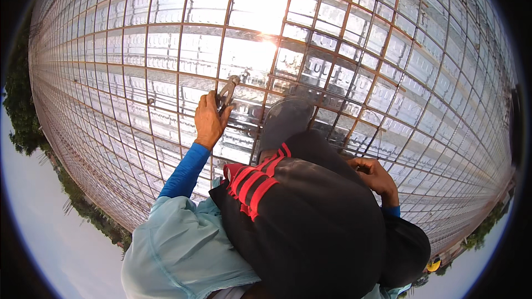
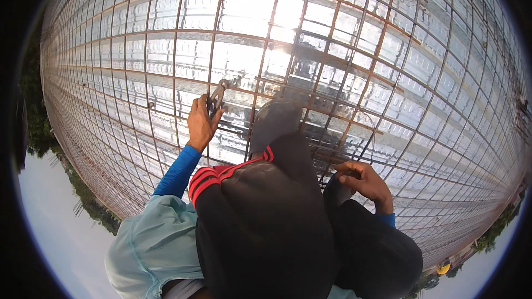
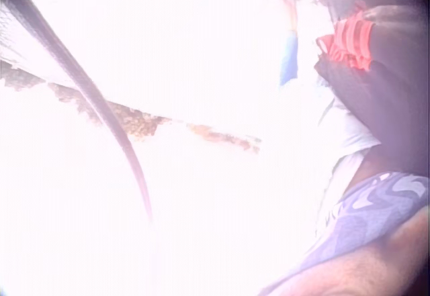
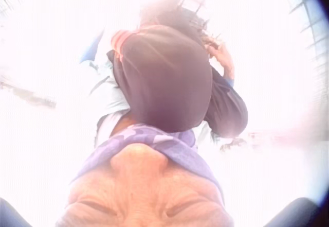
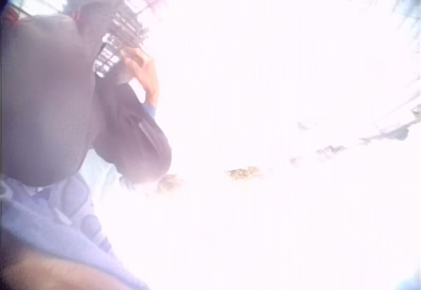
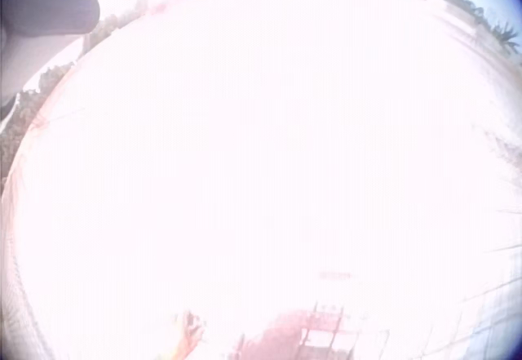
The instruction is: The person sits on a metal rebar grid and uses pliers to bend and tie wire segments around intersecting rebar rods. They repeatedly position wire, twist it with pliers, and secure joints across the grid.
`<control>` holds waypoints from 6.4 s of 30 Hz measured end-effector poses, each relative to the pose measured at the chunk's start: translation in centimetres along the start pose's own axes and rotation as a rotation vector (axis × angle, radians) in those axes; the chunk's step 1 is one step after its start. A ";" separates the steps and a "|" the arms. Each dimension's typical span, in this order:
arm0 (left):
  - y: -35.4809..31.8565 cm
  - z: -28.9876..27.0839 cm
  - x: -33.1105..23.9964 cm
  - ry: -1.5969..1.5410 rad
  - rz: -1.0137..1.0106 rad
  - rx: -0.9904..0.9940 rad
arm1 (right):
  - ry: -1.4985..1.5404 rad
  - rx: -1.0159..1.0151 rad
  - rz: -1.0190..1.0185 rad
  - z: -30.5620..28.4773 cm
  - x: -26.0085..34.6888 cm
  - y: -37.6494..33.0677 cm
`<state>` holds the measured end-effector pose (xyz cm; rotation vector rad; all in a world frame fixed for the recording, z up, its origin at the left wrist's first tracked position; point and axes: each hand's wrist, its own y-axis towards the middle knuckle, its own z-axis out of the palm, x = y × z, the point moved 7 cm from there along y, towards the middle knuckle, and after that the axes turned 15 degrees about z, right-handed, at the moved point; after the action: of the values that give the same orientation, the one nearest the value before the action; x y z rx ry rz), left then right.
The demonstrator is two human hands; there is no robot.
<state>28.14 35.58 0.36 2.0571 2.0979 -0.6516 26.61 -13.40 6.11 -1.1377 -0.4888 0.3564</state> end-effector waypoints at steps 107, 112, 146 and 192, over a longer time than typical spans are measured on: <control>4.2 16.1 -38.5 -1.954 -0.244 0.905 | -1.652 -1.077 0.264 2.5 9.8 -5.3; 4.8 16.3 -40.6 -2.024 -0.389 0.853 | -1.828 -1.250 0.273 0.4 9.4 -5.2; 1.7 14.2 -39.6 -1.944 0.017 0.625 | -0.485 -0.467 0.599 -5.1 11.2 -5.9; 5.0 17.1 -36.8 -2.065 -0.427 0.612 | 0.389 -0.108 0.461 -6.0 7.3 -5.9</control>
<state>31.77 -5.14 -1.85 0.0651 0.8224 -2.1535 36.15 -16.60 10.89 -1.3851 0.1037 0.4962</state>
